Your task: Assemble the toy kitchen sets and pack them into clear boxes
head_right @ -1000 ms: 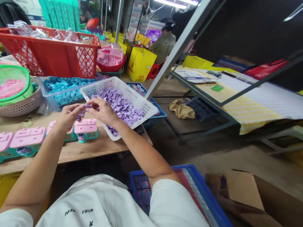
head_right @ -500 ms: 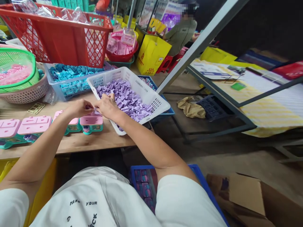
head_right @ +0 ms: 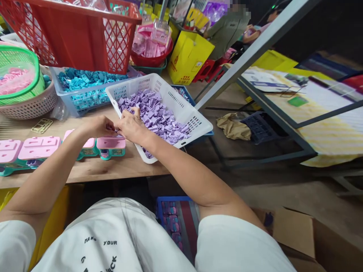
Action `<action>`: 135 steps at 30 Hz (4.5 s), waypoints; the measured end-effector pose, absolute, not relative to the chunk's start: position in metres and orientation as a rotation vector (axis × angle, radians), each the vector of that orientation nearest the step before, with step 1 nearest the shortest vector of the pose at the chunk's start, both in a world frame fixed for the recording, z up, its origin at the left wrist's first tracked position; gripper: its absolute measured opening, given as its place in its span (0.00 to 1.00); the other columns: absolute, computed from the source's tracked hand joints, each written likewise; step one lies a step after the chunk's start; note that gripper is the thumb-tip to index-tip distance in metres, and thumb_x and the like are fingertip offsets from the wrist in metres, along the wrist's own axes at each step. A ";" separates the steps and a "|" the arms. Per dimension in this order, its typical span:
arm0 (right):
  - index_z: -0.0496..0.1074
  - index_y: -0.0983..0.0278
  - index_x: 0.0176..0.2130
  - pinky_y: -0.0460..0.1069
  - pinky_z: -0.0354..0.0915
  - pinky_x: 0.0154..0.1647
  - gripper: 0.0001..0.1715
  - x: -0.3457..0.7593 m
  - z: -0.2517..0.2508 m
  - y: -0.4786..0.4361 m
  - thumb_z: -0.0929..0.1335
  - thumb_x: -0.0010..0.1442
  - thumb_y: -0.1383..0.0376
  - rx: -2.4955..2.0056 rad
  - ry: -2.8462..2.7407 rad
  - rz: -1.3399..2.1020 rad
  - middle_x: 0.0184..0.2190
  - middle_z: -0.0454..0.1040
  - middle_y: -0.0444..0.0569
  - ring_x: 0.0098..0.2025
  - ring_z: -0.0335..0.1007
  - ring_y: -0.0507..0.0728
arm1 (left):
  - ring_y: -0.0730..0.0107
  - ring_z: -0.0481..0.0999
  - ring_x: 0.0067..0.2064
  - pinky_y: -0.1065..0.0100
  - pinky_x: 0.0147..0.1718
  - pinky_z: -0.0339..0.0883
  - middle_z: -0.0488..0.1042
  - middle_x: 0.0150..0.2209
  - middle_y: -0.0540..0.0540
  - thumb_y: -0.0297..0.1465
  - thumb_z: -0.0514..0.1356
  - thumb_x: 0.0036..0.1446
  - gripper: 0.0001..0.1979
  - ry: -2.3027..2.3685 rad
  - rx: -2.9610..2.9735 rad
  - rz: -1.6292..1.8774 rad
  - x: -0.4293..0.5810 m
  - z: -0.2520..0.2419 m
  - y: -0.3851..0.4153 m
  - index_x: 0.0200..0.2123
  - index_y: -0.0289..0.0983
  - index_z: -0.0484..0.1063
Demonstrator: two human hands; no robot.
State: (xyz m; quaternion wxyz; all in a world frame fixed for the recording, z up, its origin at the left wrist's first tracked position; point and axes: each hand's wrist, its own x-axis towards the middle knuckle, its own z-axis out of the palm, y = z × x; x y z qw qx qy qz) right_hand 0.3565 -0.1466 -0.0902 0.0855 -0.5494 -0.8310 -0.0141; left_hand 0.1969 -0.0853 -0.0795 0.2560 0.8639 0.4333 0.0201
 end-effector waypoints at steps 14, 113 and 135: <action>0.74 0.62 0.53 0.58 0.62 0.53 0.22 0.332 -0.087 -0.153 0.72 0.59 0.60 -1.362 -2.086 0.269 0.46 0.78 0.53 0.48 0.70 0.62 | 0.76 0.65 0.23 0.74 0.22 0.56 0.68 0.22 0.51 0.50 0.67 0.52 0.22 1.140 1.599 0.647 0.161 -0.083 -0.109 0.30 0.34 0.74; 0.77 0.63 0.36 0.48 0.68 0.40 0.12 0.183 -0.094 -0.113 0.71 0.61 0.56 -0.675 -1.983 0.781 0.36 0.72 0.48 0.39 0.70 0.54 | 0.81 0.60 0.19 0.77 0.15 0.43 0.67 0.21 0.49 0.48 0.69 0.50 0.24 1.025 1.221 0.755 -0.011 -0.085 -0.134 0.24 0.33 0.69; 0.77 0.66 0.35 0.47 0.59 0.38 0.08 0.164 -0.132 -0.102 0.68 0.64 0.66 -1.149 -2.298 0.471 0.32 0.77 0.48 0.35 0.68 0.54 | 0.76 0.62 0.22 0.72 0.23 0.53 0.69 0.20 0.52 0.35 0.69 0.44 0.11 1.469 1.751 0.569 -0.017 -0.110 -0.105 0.28 0.33 0.76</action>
